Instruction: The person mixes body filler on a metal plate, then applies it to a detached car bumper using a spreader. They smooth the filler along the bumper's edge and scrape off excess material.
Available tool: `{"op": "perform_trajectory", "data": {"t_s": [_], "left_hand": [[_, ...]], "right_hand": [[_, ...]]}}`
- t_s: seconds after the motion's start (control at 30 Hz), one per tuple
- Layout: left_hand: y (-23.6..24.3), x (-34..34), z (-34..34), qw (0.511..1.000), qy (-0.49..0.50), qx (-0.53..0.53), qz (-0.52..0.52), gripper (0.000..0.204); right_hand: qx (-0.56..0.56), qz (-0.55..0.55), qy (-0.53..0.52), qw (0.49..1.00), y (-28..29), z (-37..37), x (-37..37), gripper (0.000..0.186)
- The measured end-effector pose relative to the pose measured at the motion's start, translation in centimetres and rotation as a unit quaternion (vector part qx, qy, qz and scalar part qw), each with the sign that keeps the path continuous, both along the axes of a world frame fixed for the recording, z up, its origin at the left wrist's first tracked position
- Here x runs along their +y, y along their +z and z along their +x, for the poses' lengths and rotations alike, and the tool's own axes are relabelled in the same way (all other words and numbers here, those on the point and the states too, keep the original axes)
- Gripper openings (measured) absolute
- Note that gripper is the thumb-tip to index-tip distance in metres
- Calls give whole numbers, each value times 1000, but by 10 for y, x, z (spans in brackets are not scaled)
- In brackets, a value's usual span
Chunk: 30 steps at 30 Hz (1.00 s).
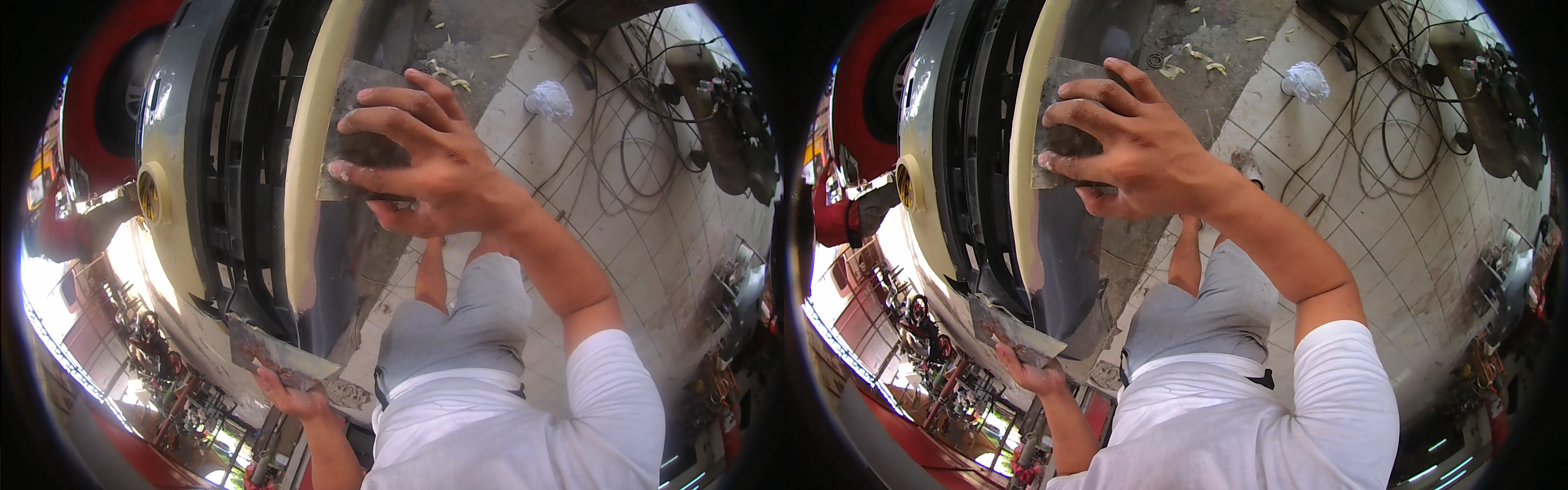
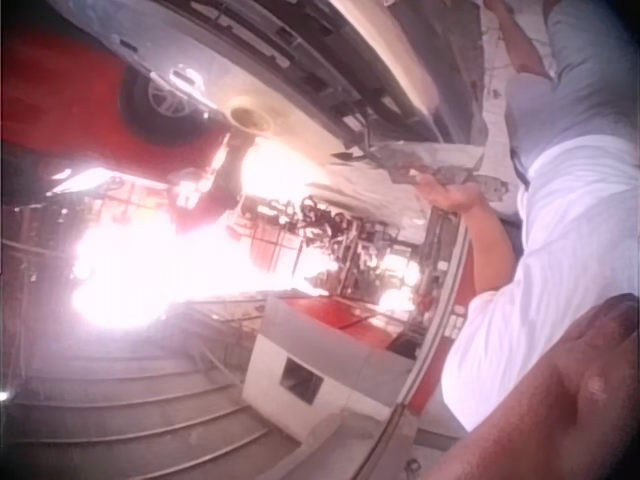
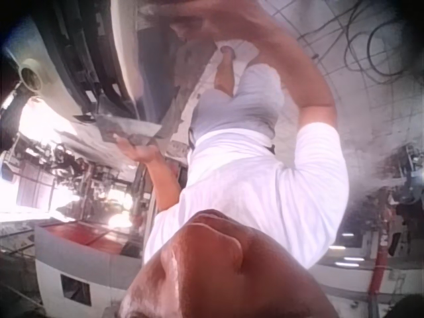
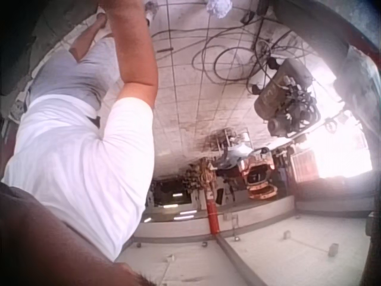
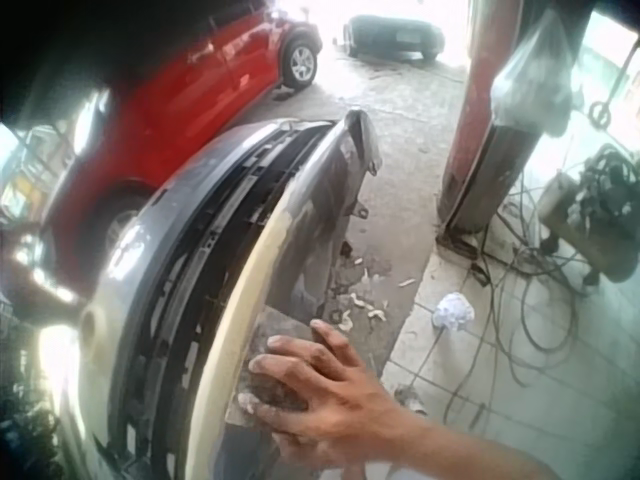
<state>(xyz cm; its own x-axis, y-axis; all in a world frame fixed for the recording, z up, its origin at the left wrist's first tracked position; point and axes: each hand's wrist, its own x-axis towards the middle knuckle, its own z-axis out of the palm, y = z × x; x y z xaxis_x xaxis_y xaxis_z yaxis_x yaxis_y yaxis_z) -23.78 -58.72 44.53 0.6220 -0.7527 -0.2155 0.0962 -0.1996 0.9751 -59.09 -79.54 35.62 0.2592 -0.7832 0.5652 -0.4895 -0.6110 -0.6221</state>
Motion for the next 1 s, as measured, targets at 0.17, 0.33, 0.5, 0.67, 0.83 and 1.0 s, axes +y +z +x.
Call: {"op": "perform_trajectory", "data": {"t_s": [0.17,0.33,0.5,0.67,0.83,1.0], "left_hand": [[-1,-1,-1,1000,12,0,0,36],[0,-1,-5,1000,24,-13,14,37],[-1,-3,-5,1000,7,-24,15,44],[-2,-5,-8,997,48,-51,35,57],[-4,-1,-5,997,53,-37,36,58],[-2,-3,-5,998,24,-44,24,59]], "right_hand": [[-12,3,1,1000,-19,13,1,46],[-16,38,7,999,-30,0,9,52],[-67,22,-13,997,-25,3,-3,56],[-68,8,-20,997,-46,14,-6,55],[-41,50,-11,998,-46,-2,0,51],[-135,8,-56,989,-42,-4,-15,60]]}}
